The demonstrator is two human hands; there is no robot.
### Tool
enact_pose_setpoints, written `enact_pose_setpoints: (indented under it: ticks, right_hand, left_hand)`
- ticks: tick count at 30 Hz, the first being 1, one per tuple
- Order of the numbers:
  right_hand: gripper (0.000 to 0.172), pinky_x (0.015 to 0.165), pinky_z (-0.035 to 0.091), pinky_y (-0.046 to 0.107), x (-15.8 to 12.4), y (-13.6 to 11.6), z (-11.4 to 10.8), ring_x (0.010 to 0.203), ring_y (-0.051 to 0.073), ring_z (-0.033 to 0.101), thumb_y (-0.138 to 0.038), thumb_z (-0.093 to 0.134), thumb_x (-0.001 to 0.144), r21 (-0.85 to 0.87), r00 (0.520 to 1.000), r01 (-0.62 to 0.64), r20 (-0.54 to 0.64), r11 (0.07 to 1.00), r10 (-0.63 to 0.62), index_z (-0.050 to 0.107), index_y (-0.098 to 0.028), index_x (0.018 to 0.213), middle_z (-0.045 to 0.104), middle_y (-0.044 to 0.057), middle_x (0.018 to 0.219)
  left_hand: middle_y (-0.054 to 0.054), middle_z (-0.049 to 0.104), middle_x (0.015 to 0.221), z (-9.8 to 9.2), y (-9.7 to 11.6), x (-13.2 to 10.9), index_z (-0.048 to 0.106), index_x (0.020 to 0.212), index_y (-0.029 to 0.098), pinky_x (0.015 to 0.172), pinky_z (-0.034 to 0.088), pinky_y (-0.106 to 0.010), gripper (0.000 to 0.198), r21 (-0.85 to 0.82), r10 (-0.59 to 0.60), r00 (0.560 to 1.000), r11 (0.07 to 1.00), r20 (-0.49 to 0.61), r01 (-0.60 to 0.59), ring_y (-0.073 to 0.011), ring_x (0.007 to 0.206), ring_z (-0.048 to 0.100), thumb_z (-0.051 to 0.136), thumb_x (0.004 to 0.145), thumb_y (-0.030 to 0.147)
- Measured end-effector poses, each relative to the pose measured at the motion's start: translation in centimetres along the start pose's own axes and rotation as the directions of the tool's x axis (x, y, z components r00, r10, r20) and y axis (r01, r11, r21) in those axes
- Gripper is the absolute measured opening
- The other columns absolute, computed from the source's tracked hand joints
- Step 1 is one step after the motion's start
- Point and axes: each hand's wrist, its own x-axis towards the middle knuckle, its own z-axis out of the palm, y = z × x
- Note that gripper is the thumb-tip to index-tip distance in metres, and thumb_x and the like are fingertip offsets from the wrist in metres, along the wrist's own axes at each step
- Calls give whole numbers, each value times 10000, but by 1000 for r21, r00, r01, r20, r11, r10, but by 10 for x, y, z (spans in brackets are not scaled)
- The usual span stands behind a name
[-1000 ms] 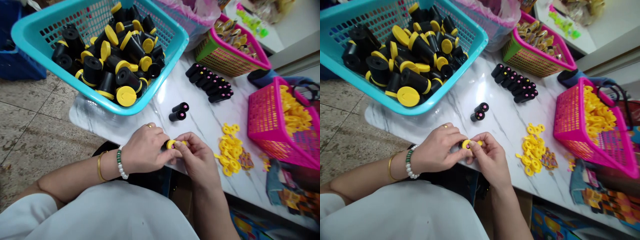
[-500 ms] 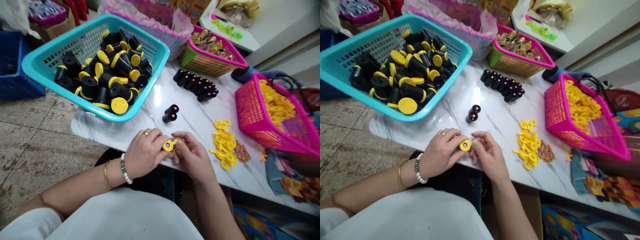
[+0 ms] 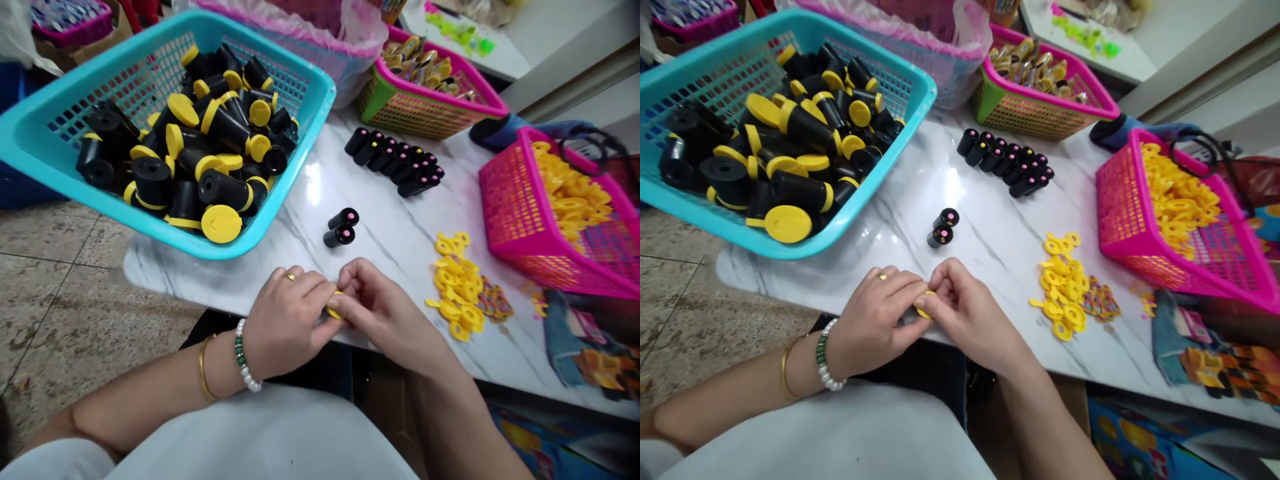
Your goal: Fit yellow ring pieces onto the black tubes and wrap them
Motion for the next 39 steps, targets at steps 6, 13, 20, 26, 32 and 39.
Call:
enact_pose_setpoints:
  ticks: [6,13,20,26,32,39]
  right_hand:
    - [159,515,415,221,-18,14,27,553,102,470,-366,581,924,-159,948,189,-229,969,-222,509,-225,946,494,-60,648]
    - [187,630,497,320,-57,42,-54,717,188,636,-323,592,913,-794,752,44,-373,606,-543,684,-198,1019,679,68,895]
    - [174,509,387,315,-49,71,-95,784,249,656,-155,546,884,-940,792,-334,-319,68,-520,715,-182,918,703,93,901]
    - [120,718,485,330,-28,43,-50,863,232,652,-159,522,914,-976,678,-31,-180,217,-712,635,-187,883,696,88,913]
    - [91,669,497,276,-11,32,-16,729,158,614,-135,497,936,-762,691,381,-142,524,-709,564,-196,950,621,46,853]
    - [122,702,490,311,-8,34,-25,737,171,604,-243,586,926,-604,788,339,-236,721,-569,675,-201,997,643,40,831]
  left_hand:
    - [-86,660,937,7,0,-2,618,976,143,774,493,-409,128,59,85,996,995,-42,-82,-247,867,590,558,900,228]
    - [-84,693,1158,-64,2,-24,505,1364,199,911,516,-384,461,301,176,908,952,-380,-59,-235,1003,653,603,917,253]
    - [-75,659,1281,-137,-31,10,582,1329,226,981,491,-529,477,528,169,788,820,-592,220,-340,1140,622,634,876,366]
    - [-108,587,1306,-81,10,15,562,1287,259,1014,467,-509,463,490,298,786,872,-541,7,-306,1186,560,699,845,271]
    - [-116,659,1015,-9,3,45,545,1081,132,860,546,-419,439,177,-60,982,980,-178,92,-266,971,635,743,809,414]
    - [-98,639,927,-7,-15,82,576,1043,114,824,526,-383,405,225,-237,971,946,-16,234,-256,921,629,708,839,439]
